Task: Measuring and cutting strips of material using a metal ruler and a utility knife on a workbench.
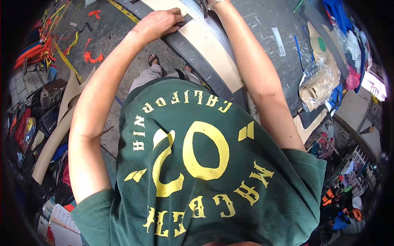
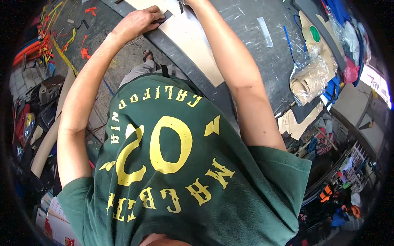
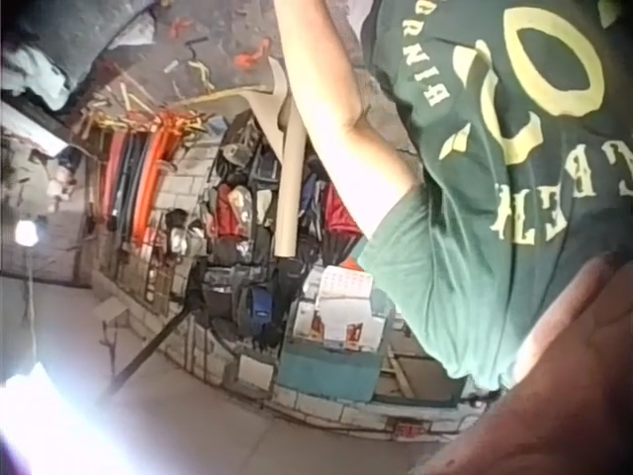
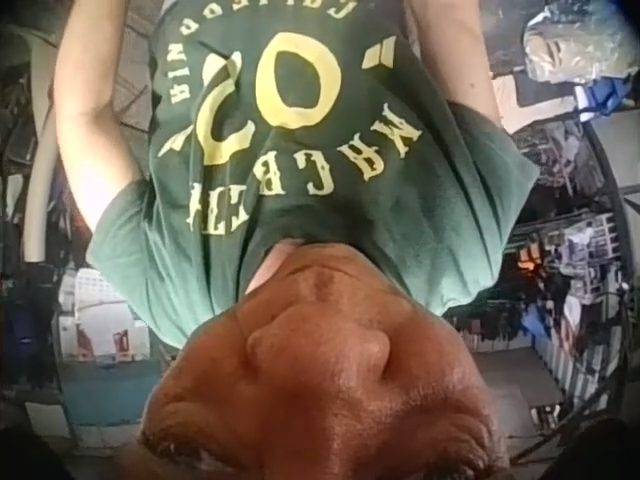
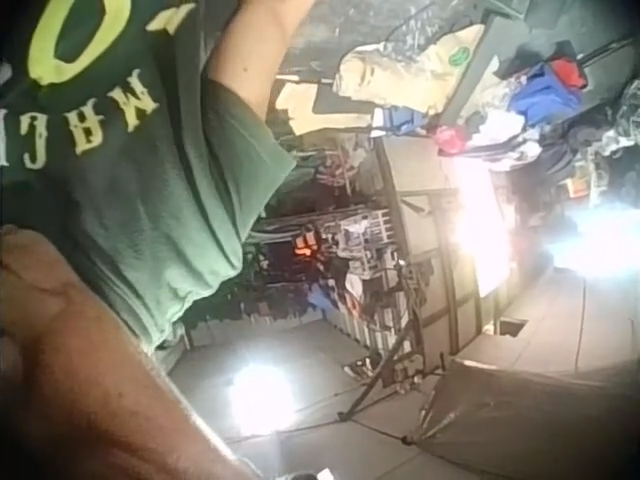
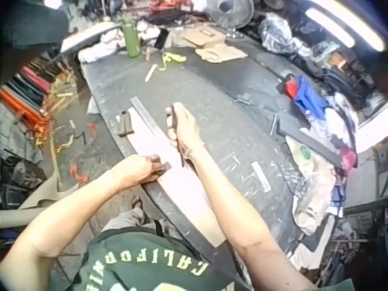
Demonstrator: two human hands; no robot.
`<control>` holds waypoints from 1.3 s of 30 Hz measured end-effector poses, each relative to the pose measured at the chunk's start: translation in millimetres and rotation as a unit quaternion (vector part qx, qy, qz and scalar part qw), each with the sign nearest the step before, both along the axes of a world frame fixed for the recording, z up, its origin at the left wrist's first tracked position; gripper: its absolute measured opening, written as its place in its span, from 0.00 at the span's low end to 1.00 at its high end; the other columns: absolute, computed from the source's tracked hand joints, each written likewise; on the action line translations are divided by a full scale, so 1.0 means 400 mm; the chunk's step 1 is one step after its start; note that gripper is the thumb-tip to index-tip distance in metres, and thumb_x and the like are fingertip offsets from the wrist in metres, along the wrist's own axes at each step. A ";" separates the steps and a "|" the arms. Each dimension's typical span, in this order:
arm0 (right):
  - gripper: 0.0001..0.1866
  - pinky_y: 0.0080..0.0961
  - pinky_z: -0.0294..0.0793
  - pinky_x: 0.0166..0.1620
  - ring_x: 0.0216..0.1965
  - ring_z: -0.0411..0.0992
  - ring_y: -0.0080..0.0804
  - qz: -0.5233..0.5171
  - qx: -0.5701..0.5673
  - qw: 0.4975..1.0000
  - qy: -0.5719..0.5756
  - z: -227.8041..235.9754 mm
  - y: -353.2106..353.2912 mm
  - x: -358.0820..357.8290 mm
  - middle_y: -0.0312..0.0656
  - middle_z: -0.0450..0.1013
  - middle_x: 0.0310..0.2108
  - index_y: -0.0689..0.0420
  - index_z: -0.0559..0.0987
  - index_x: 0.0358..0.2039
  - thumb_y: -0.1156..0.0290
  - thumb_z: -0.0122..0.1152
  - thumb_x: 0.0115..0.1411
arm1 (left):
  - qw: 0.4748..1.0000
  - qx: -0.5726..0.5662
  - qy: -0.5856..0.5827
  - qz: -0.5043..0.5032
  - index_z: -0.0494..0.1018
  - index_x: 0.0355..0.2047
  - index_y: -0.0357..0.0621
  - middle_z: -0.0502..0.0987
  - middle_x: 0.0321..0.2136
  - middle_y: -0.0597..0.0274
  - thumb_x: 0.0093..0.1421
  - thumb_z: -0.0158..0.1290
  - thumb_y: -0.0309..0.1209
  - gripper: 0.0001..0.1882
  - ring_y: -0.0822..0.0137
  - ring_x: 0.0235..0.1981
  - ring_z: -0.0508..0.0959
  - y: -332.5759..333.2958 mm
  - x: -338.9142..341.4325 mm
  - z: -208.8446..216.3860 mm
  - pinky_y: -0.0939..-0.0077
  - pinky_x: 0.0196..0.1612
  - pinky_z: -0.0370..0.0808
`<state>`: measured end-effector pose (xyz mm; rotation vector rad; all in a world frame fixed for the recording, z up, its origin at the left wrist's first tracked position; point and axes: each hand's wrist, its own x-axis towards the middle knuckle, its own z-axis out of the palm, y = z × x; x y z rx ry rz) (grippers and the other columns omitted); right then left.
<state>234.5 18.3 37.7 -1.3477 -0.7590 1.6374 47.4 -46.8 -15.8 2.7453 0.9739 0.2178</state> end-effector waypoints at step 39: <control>0.14 0.35 0.81 0.51 0.49 0.78 0.44 -0.421 0.095 0.828 0.358 -0.094 -0.822 0.150 0.54 0.77 0.48 0.62 0.74 0.49 0.80 0.62 0.63 | 0.955 -0.253 -0.136 -0.076 0.84 0.43 0.58 0.80 0.36 0.68 0.61 0.62 0.36 0.10 0.65 0.31 0.82 -0.028 0.286 -0.161 0.67 0.39 0.78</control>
